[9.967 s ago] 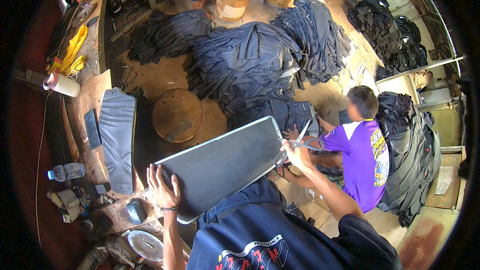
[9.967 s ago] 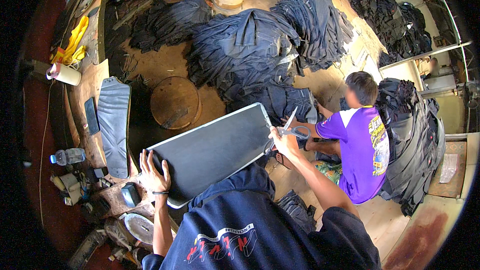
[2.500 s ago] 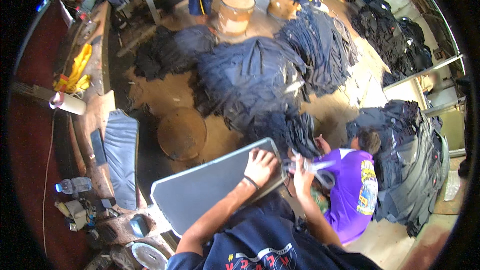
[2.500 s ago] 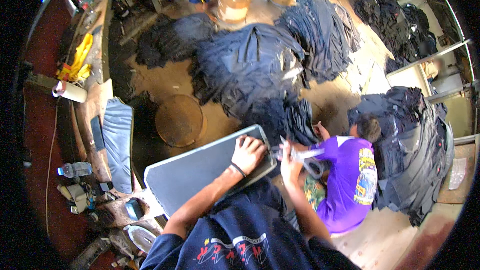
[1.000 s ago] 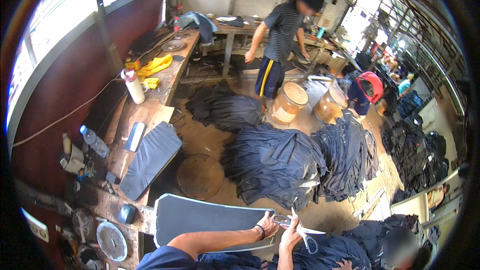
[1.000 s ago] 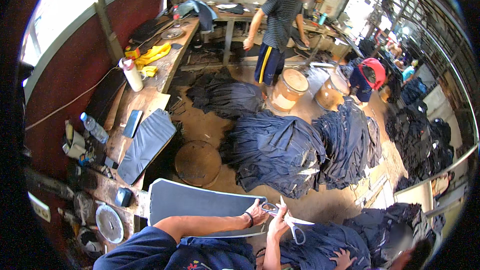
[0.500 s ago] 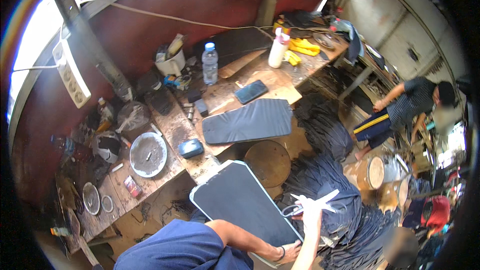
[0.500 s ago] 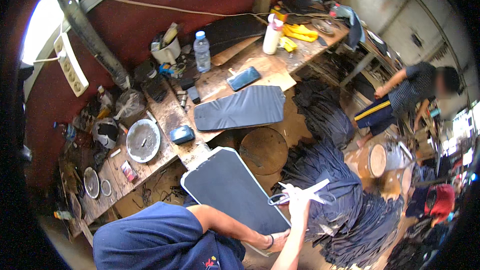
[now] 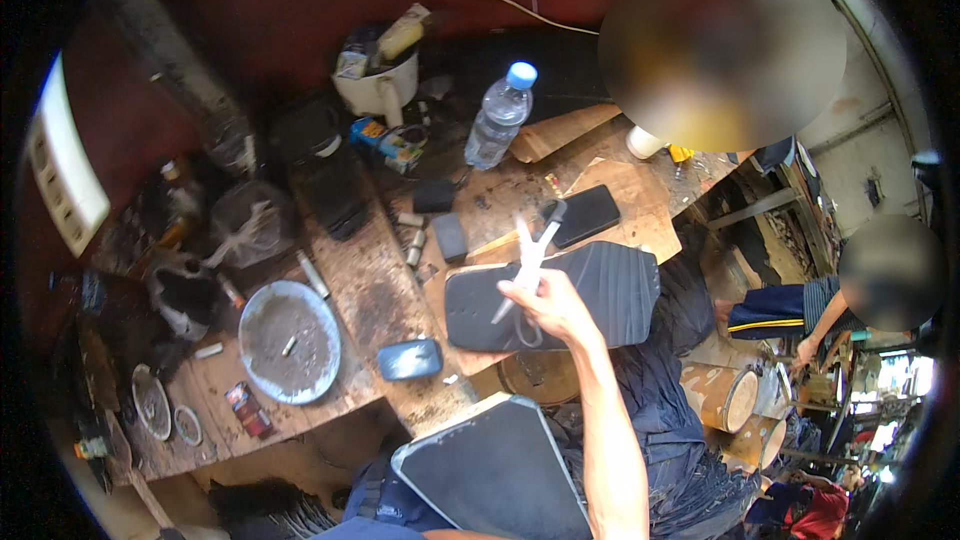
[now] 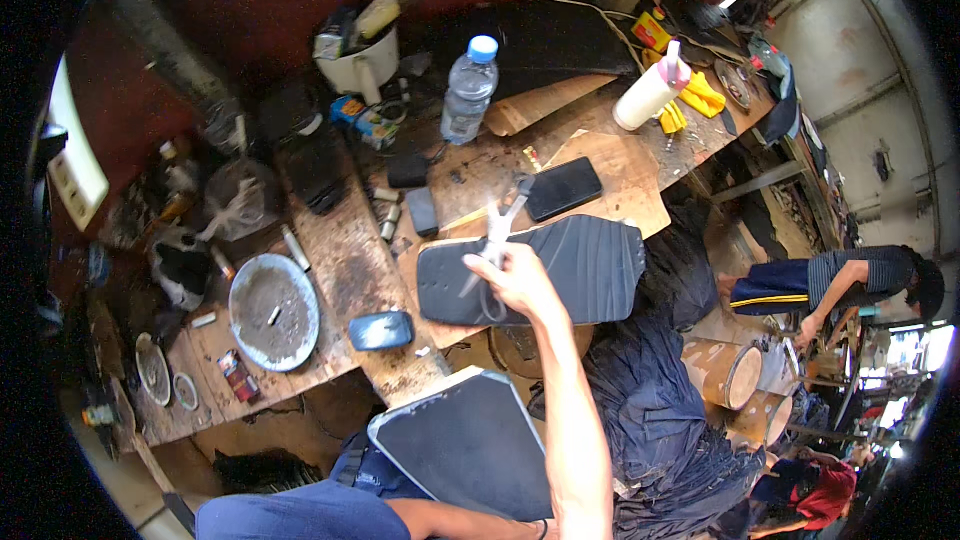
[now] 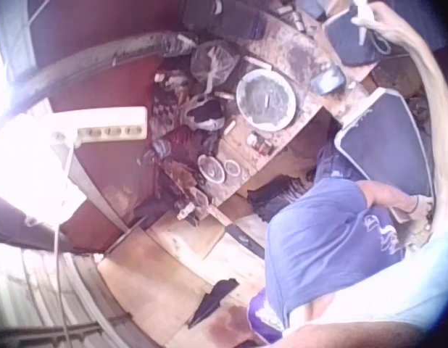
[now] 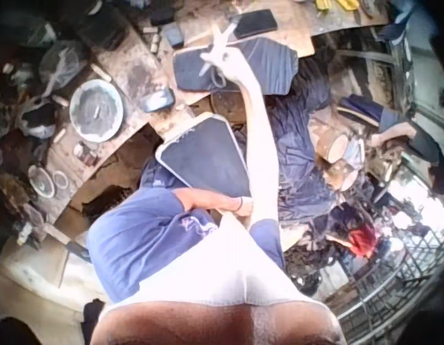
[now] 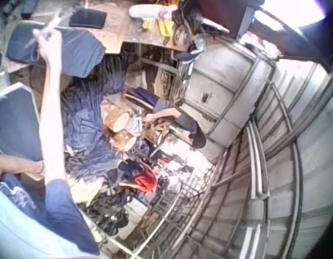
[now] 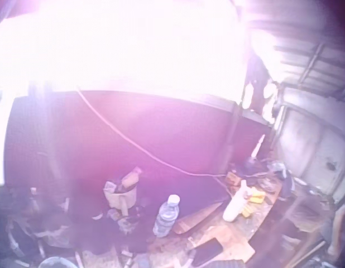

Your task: The person uses scissors to trim the edges of a dark fabric piece placed on a template on a wooden workbench. They repeatedly adjust the fabric and cut along the template's outline, then set the trimmed piece aside and pick up another piece to continue cutting.

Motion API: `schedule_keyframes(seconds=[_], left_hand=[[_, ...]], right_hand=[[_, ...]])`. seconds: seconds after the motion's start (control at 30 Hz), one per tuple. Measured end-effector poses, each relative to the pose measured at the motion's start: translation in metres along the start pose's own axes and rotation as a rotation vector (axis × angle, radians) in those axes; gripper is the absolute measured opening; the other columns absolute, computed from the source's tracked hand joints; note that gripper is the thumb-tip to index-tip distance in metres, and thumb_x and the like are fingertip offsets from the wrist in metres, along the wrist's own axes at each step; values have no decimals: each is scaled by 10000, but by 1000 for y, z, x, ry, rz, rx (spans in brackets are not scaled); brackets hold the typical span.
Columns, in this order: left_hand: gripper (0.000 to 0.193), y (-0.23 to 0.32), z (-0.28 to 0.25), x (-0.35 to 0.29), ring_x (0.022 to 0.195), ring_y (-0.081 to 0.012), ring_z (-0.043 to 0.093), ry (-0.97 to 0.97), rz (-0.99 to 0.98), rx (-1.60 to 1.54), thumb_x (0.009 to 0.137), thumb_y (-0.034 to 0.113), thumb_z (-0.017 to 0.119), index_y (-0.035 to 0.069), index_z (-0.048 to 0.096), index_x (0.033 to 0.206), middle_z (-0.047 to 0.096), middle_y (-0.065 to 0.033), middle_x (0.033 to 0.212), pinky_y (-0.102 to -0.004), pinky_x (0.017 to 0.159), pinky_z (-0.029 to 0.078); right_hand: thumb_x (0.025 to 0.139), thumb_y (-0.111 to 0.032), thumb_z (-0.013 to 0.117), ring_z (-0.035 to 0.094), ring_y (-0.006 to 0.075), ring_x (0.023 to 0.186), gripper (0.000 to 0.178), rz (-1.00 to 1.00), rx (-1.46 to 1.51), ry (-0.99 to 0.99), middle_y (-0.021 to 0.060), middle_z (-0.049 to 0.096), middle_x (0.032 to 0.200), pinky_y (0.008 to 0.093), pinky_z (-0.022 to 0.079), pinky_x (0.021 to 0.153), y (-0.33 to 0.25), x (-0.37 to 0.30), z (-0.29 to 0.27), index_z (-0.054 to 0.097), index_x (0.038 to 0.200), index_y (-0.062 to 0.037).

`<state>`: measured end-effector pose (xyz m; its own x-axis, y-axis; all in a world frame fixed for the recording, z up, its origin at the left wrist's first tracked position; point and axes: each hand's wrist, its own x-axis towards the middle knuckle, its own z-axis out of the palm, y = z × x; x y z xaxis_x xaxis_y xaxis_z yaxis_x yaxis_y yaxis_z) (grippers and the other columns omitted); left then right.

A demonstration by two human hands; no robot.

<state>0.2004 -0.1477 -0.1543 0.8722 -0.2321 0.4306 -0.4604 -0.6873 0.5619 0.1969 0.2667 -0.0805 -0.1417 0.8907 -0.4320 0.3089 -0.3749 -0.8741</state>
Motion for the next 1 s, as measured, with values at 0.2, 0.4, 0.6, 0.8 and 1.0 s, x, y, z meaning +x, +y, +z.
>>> schedule_keyframes(seconds=[0.2, 0.4, 0.6, 0.8, 1.0], left_hand=[[344, -3, -9, -6, 1148, -335, 613, -29, 63, -101, 957, 271, 585, 56, 648, 1217, 684, -137, 1173, -543, 1001, 438], [324, 14, -5, -3, 1125, -339, 626, -88, 93, -184, 954, 264, 599, 51, 651, 1192, 689, -152, 1149, -519, 994, 454], [305, 32, 10, 5, 1102, -343, 639, -213, 91, -266, 951, 257, 612, 46, 654, 1167, 694, -166, 1125, -495, 986, 471], [287, 36, 26, 16, 1079, -346, 652, -264, -54, -424, 948, 250, 626, 41, 657, 1142, 699, -180, 1101, -471, 979, 488], [256, 34, 22, 21, 875, -393, 641, 49, -192, -432, 1028, 262, 622, 21, 625, 939, 663, -192, 890, -473, 832, 510]], right_hand=[[893, -383, 823, 747, 218, 781, 596, -12, -194, 225, 182, 776, 880, 363, 560, 695, -13, 49, 22, 683, 1256, 69], [973, -302, 715, 575, 430, 1280, 508, -270, -388, 541, 264, 613, 1332, 489, 453, 1114, -12, -14, 41, 623, 1349, 28], [929, -168, 778, 652, 361, 1219, 375, -139, -239, 911, 226, 659, 1296, 432, 535, 1035, 20, -183, 30, 710, 1266, -20], [951, -131, 744, 700, 275, 1070, 229, 159, -233, 1479, 158, 714, 1171, 374, 607, 884, 114, -399, 32, 750, 1151, -19], [986, -221, 720, 724, 251, 1003, 265, 473, -17, 1549, 170, 764, 1074, 377, 585, 854, 217, -529, 71, 741, 1143, -8]])
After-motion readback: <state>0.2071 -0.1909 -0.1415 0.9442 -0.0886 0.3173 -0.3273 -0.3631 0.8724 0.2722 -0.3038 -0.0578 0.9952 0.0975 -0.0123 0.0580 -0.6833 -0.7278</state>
